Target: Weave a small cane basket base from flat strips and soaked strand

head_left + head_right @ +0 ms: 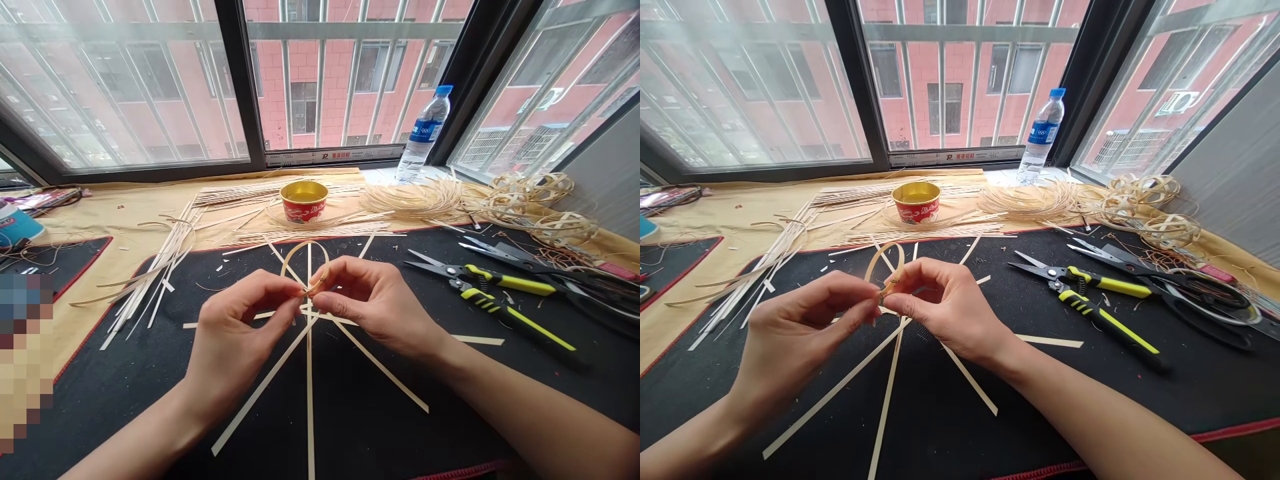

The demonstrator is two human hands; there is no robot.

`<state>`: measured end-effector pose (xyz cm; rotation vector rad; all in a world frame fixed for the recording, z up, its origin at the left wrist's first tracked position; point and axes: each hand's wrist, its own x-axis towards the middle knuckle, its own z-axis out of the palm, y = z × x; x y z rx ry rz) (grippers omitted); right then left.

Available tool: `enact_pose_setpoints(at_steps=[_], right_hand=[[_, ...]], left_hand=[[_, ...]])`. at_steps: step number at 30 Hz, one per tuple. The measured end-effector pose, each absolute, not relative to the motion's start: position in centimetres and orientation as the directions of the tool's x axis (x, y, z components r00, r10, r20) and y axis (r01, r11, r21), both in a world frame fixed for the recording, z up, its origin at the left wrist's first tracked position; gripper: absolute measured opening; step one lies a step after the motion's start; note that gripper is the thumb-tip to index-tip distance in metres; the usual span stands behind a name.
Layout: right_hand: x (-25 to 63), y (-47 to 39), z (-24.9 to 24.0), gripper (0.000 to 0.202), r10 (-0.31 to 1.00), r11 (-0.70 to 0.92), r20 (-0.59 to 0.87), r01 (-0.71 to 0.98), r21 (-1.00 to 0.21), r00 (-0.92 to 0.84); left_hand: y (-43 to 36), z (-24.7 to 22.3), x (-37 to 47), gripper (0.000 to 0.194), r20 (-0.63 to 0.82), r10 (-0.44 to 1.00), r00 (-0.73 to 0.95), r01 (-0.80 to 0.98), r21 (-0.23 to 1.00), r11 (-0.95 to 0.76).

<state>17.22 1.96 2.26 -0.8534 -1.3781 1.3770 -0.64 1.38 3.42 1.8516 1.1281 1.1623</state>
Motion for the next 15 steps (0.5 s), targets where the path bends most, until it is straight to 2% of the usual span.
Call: enact_pose_setpoints(at_steps=[2, 7, 11, 13, 15], right_hand=[[17.25, 1.90, 2.57, 0.024, 0.951, 0.119, 0.149, -0.126, -0.985, -0.271], [17.26, 1.71, 2.91, 0.025, 0.956, 0.124, 0.152, -0.122, -0.985, -0.253], [17.19, 1.59, 2.79, 0.039, 0.965, 0.141, 0.171, -0.156, -0.978, -0.201], [17.15, 1.55, 2.69, 0.052, 0.972, 0.152, 0.175, -0.145, -0.978, -0.159], [17.13, 1.52, 2.57, 0.056, 0.974, 0.170, 0.184, -0.113, -0.979, -0.132]], left_hand=[[1.44, 3.22, -0.75, 0.011, 0.405, 0.883, 0.238, 0.333, 0.820, -0.466], [1.38, 3.09, -1.01, 0.019, 0.574, 0.749, 0.332, 0.421, 0.620, -0.662], [1.34, 3.11, -1.06, 0.018, 0.561, 0.756, 0.337, 0.419, 0.630, -0.654], [1.39, 3.12, -0.97, 0.015, 0.539, 0.776, 0.328, 0.410, 0.659, -0.631], [1.46, 3.15, -0.85, 0.014, 0.522, 0.787, 0.328, 0.393, 0.682, -0.617]])
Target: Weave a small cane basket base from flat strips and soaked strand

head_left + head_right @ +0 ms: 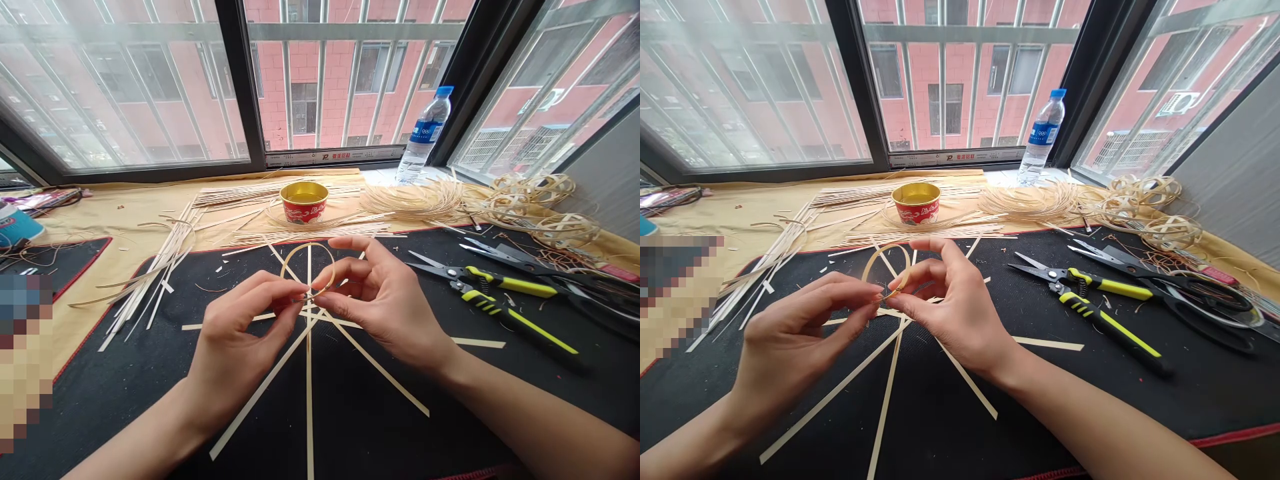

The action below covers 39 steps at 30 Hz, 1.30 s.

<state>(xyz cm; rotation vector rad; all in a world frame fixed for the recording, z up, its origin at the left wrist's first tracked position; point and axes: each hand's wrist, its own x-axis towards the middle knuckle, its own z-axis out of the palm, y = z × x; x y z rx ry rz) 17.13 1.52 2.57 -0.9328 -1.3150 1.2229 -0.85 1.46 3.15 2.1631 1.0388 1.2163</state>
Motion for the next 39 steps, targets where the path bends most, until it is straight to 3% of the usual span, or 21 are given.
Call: enact_pose_setpoints(at_steps=[5, 13, 21, 31, 39], right_hand=[[17.1, 1.4, 2.2, 0.039, 0.952, 0.276, 0.278, -0.034, -0.961, -0.132], [17.1, 1.3, 1.9, 0.030, 0.924, 0.356, 0.351, 0.006, -0.934, -0.153], [17.1, 1.4, 1.7, 0.033, 0.921, 0.361, 0.353, 0.018, -0.932, -0.165], [17.3, 1.5, 1.4, 0.031, 0.828, 0.544, 0.516, 0.091, -0.834, -0.219], [17.4, 1.5, 1.2, 0.032, 0.831, 0.526, 0.484, 0.101, -0.844, -0.275]], left_hand=[[1.5, 3.3, -0.7, 0.013, 0.473, 0.808, 0.352, 0.394, 0.708, -0.586], [1.3, 3.4, -0.8, 0.008, 0.418, 0.842, 0.341, 0.403, 0.744, -0.532], [1.3, 3.5, -0.6, 0.007, 0.493, 0.802, 0.338, 0.402, 0.695, -0.597], [1.4, 3.4, -0.9, 0.010, 0.560, 0.727, 0.397, 0.374, 0.624, -0.686], [1.6, 3.4, -0.9, 0.012, 0.569, 0.704, 0.425, 0.393, 0.585, -0.710]])
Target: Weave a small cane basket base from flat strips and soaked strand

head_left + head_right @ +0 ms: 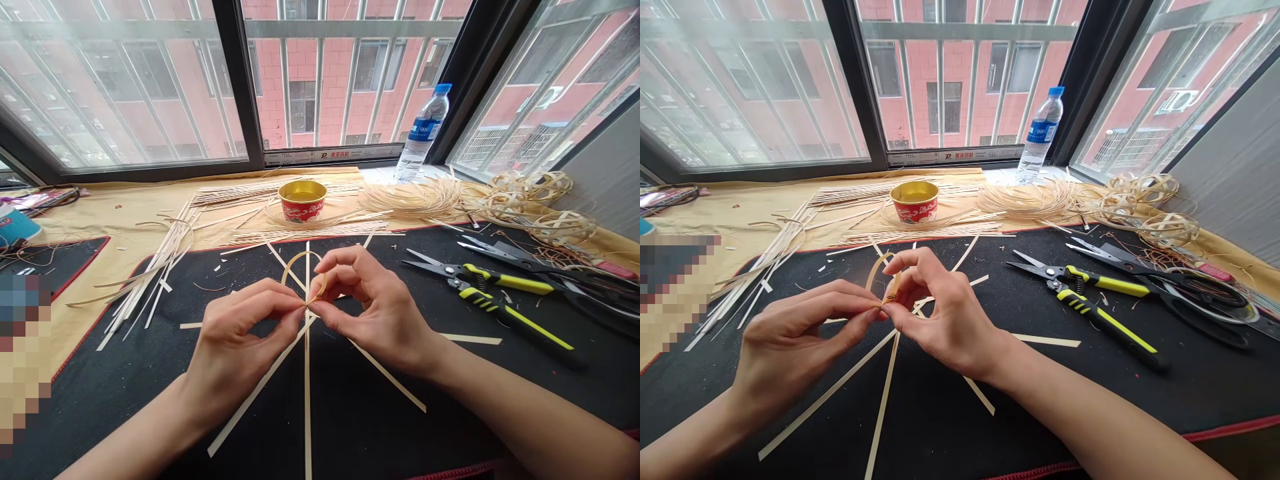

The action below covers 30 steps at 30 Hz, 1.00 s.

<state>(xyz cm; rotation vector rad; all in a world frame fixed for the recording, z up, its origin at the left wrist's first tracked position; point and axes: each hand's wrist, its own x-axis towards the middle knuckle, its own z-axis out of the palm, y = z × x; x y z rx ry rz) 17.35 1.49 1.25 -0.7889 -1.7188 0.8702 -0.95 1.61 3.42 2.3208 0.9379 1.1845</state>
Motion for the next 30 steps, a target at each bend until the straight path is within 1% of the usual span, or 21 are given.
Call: enact_pose_setpoints(at_steps=[8, 10, 14, 16, 18, 19, 21, 24, 27, 30], right_hand=[[17.4, 1.6, 1.2, 0.031, 0.854, 0.476, 0.431, 0.103, -0.873, -0.290], [17.4, 1.7, 1.2, 0.032, 0.865, 0.457, 0.420, 0.085, -0.885, -0.275], [17.3, 1.9, 1.5, 0.037, 0.890, 0.395, 0.387, -0.016, -0.918, -0.242], [17.2, 2.0, 1.7, 0.038, 0.900, 0.358, 0.360, -0.054, -0.932, -0.246], [17.2, 1.9, 1.9, 0.040, 0.911, 0.320, 0.328, -0.073, -0.945, -0.250], [17.2, 1.9, 1.9, 0.041, 0.917, 0.300, 0.310, -0.080, -0.951, -0.250], [17.1, 1.9, 1.9, 0.043, 0.929, 0.262, 0.278, -0.095, -0.960, -0.246], [17.1, 1.9, 1.8, 0.046, 0.944, 0.194, 0.220, -0.126, -0.973, -0.246], [17.1, 2.0, 1.7, 0.047, 0.951, 0.128, 0.166, -0.157, -0.979, -0.262], [17.0, 2.0, 1.7, 0.047, 0.953, 0.097, 0.142, -0.175, -0.980, -0.267]], left_hand=[[1.6, 3.4, -0.8, 0.014, 0.552, 0.711, 0.437, 0.409, 0.581, -0.703], [1.6, 3.3, -0.9, 0.013, 0.527, 0.735, 0.427, 0.409, 0.612, -0.677], [1.7, 3.2, -1.1, 0.013, 0.454, 0.804, 0.385, 0.383, 0.714, -0.586], [1.8, 3.2, -1.1, 0.015, 0.449, 0.815, 0.365, 0.377, 0.729, -0.571], [1.8, 3.1, -1.1, 0.014, 0.491, 0.802, 0.341, 0.403, 0.694, -0.597], [1.9, 3.0, -1.1, 0.013, 0.529, 0.781, 0.332, 0.429, 0.653, -0.624], [1.9, 2.9, -1.1, 0.012, 0.610, 0.716, 0.338, 0.483, 0.540, -0.689], [1.9, 2.7, -1.1, 0.018, 0.703, 0.609, 0.368, 0.522, 0.385, -0.761], [2.0, 2.5, -1.1, 0.026, 0.727, 0.569, 0.384, 0.528, 0.332, -0.782], [2.0, 2.4, -1.2, 0.026, 0.723, 0.555, 0.412, 0.518, 0.316, -0.795]])
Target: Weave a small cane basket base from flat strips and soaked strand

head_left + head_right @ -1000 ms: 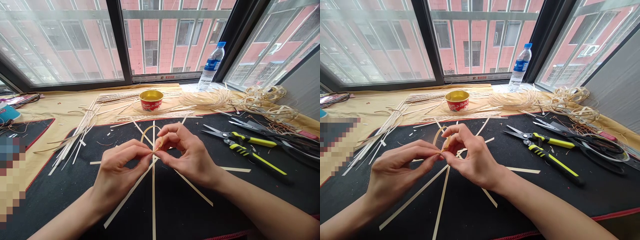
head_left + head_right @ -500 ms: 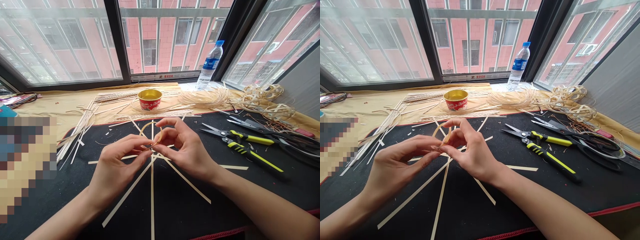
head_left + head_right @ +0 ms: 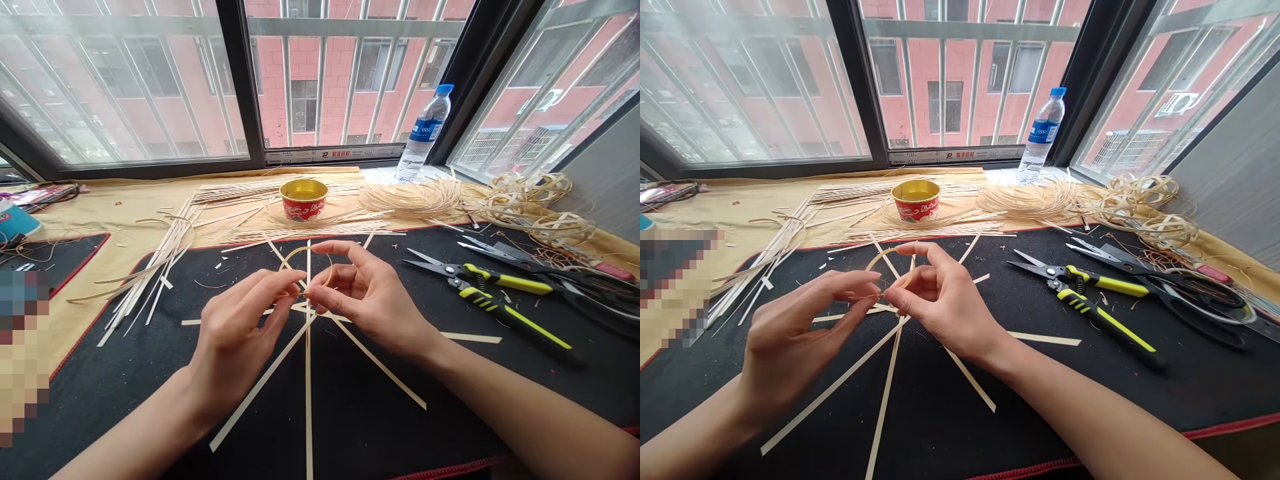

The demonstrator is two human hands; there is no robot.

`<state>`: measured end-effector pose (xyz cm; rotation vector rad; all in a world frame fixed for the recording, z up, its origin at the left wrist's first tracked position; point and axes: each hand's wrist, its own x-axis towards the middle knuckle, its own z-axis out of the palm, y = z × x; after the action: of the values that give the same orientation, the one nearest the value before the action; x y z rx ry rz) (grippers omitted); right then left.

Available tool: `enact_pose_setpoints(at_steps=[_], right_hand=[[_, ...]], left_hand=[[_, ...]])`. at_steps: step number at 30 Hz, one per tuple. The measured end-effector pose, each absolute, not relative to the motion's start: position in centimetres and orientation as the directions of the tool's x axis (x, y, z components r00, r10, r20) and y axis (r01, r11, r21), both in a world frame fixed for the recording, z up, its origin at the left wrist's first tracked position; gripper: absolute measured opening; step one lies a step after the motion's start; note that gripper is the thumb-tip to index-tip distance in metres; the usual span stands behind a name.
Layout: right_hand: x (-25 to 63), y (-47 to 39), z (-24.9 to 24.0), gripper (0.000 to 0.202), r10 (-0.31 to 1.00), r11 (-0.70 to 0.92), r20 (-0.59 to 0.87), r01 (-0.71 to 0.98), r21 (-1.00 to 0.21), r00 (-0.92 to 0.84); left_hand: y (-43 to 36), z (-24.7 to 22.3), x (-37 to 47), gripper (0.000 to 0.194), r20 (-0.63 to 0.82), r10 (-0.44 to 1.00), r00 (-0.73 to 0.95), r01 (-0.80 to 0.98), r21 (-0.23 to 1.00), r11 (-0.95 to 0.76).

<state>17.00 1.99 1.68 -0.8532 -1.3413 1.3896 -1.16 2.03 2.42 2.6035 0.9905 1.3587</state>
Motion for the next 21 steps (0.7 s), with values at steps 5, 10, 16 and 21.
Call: enact_pose_setpoints(at_steps=[5, 10, 16, 21], right_hand=[[16.95, 2.03, 1.69, 0.048, 0.955, 0.075, 0.123, -0.180, -0.981, -0.271], [17.05, 2.09, 1.59, 0.049, 0.954, 0.084, 0.122, -0.146, -0.986, -0.276], [17.26, 2.16, 1.87, 0.056, 0.959, 0.088, 0.119, -0.129, -0.988, -0.257], [17.61, 2.59, 1.96, 0.041, 0.975, 0.122, 0.144, -0.135, -0.983, -0.168]], left_hand=[[2.08, 2.51, -1.30, 0.020, 0.695, 0.552, 0.461, 0.497, 0.312, -0.809], [2.01, 2.69, -1.43, 0.022, 0.642, 0.581, 0.501, 0.505, 0.328, -0.798], [1.99, 2.83, -1.39, 0.021, 0.650, 0.613, 0.450, 0.513, 0.374, -0.773], [2.09, 2.53, -1.46, 0.031, 0.649, 0.636, 0.417, 0.543, 0.384, -0.747]])
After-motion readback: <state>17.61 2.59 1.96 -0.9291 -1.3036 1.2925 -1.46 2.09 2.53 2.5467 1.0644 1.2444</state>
